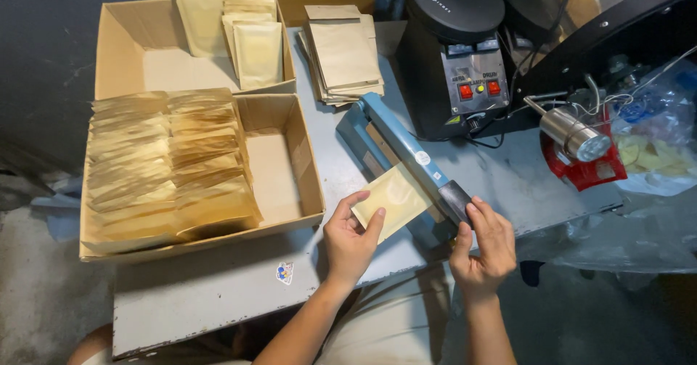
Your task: Sealing paper pouches with a heat sealer and organizing them into a box
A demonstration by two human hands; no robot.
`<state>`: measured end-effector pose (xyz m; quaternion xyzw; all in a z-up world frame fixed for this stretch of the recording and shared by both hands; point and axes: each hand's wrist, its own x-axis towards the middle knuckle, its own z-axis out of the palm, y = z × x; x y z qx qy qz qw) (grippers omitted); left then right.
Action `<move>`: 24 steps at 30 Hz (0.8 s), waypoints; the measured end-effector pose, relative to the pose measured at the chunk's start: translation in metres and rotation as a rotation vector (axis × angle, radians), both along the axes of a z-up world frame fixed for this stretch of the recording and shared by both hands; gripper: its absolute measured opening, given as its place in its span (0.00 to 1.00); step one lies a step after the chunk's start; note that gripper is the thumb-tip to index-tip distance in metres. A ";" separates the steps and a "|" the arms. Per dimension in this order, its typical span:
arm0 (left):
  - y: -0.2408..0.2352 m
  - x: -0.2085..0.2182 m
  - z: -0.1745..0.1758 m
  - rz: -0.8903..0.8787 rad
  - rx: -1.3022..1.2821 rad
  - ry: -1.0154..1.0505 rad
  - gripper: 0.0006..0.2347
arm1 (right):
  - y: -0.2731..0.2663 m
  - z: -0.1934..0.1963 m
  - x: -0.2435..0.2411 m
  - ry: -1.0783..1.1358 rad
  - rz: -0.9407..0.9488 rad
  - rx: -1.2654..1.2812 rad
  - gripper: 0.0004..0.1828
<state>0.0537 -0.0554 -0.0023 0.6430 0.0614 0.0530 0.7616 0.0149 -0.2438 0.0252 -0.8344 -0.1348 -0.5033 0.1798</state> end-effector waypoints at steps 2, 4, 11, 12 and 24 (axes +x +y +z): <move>0.001 0.000 0.002 -0.001 0.011 -0.001 0.14 | 0.003 -0.004 0.001 -0.003 -0.012 0.014 0.11; 0.001 0.000 0.002 -0.001 0.022 -0.002 0.14 | 0.005 -0.006 0.002 -0.005 -0.024 0.028 0.12; 0.001 0.000 0.000 0.000 0.046 -0.017 0.14 | 0.012 -0.013 0.003 -0.046 -0.049 0.055 0.11; 0.002 0.000 0.000 -0.002 0.049 -0.018 0.13 | 0.013 -0.013 0.003 -0.043 -0.055 0.062 0.11; -0.006 0.009 -0.047 0.010 -0.169 -0.154 0.26 | 0.013 -0.013 0.007 -0.108 0.023 0.185 0.11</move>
